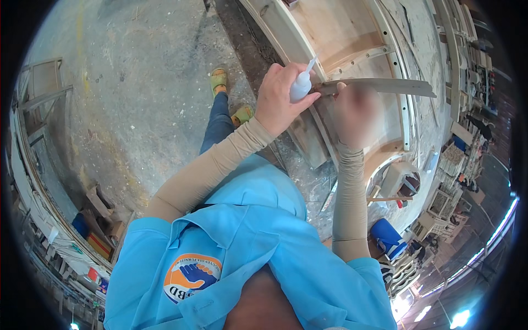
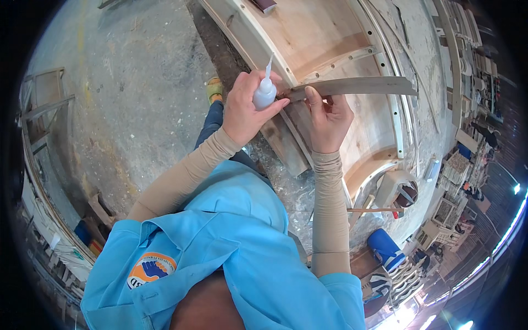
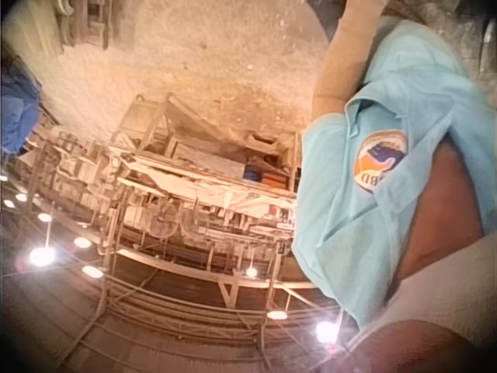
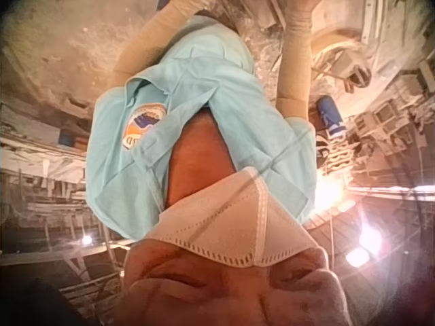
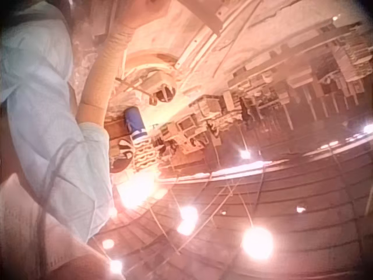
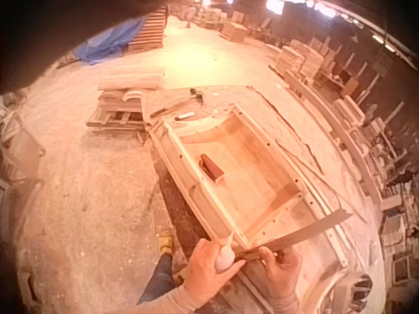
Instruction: The person applies glue from a white bottle to a thin wooden strip and then attaches it to the frame of a wooden furniture piece. They use their fingers to press the strip into place along the edge of the frame.
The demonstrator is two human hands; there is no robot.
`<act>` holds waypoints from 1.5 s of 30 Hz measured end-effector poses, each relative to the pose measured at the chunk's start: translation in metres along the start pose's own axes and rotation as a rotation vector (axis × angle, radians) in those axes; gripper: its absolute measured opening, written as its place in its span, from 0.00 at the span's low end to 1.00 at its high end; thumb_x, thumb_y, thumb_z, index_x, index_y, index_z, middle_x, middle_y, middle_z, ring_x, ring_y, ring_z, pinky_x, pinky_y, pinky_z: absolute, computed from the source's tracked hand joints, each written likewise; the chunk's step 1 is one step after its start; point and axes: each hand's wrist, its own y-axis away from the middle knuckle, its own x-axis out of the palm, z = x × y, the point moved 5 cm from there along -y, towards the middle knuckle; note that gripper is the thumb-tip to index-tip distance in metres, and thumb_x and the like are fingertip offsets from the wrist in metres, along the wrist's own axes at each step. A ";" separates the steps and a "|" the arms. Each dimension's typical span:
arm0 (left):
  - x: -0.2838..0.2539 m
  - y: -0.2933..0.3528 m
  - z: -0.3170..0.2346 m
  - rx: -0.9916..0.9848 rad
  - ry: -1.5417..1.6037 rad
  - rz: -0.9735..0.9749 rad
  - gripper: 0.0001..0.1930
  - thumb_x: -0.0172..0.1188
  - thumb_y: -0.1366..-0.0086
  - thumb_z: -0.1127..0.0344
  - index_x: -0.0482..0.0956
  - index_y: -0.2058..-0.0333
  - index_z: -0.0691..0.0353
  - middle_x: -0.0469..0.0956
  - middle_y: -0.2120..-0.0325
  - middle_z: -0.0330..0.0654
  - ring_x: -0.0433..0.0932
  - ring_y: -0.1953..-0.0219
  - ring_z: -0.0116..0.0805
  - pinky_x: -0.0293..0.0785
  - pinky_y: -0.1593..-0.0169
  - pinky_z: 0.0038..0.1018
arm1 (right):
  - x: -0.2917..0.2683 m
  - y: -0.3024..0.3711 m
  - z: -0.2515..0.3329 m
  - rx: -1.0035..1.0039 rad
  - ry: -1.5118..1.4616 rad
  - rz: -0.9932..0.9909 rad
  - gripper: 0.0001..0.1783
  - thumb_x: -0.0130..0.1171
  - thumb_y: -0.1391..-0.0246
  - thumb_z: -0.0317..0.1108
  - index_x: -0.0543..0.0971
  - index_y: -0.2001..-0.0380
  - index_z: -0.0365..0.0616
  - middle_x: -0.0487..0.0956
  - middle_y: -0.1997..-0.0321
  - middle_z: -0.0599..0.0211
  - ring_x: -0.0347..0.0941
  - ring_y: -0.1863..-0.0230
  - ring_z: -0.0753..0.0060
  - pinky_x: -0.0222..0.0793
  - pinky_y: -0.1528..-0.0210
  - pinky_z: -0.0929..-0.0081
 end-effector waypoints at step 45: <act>0.001 -0.013 -0.013 0.071 -0.254 0.021 0.20 0.74 0.56 0.65 0.73 0.67 0.60 0.74 0.72 0.41 0.69 0.68 0.42 0.68 0.62 0.36 | 0.002 -0.001 -0.005 0.085 -0.002 0.178 0.14 0.68 0.54 0.27 0.78 0.63 0.36 0.78 0.62 0.69 0.74 0.62 0.78 0.77 0.60 0.77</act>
